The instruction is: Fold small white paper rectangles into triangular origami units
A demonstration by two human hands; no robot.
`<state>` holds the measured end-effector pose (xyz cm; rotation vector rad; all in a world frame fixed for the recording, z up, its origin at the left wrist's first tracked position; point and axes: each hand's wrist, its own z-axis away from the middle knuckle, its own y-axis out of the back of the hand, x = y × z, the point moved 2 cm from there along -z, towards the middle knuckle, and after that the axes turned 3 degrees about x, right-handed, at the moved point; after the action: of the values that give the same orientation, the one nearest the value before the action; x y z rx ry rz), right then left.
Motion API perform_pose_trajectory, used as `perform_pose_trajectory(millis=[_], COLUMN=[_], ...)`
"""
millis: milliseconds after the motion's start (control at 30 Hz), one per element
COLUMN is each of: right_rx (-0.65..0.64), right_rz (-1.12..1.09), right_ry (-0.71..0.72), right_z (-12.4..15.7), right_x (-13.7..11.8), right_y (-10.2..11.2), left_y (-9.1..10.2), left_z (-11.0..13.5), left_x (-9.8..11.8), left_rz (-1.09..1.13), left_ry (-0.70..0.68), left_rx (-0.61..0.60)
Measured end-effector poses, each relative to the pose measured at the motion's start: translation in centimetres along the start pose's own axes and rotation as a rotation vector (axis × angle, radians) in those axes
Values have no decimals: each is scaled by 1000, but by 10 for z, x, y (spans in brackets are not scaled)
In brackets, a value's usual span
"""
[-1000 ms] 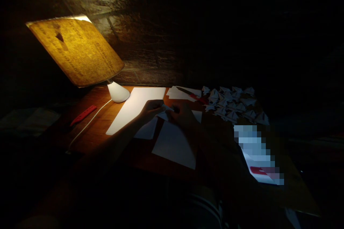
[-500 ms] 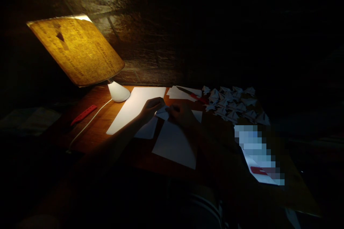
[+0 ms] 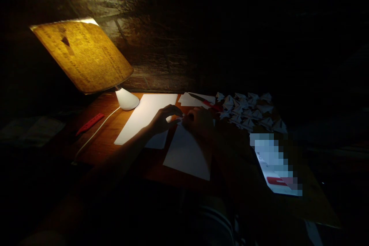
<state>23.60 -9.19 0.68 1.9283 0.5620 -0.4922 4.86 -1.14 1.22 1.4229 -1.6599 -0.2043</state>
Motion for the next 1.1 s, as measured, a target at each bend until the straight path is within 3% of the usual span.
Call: perform_pose_trajectory(millis=[200,467,833,1100], right_rx=[50,19,58,27], right_rz=[63,19,22,-118], right_ry=[-67,-61,-83,-92], right_z=[3,6,6,5], right_x=[-1,-4,-8,-4], right_y=[7,11,10,6], left_y=[-5,-6,-5,-4], left_z=[3,2,3,1], left_x=[-8,-12,-16,-10], left_rz=[47,0,-60,-64], left_ry=[59,150,157,160], left_rx=[-191,-131,-182,-194])
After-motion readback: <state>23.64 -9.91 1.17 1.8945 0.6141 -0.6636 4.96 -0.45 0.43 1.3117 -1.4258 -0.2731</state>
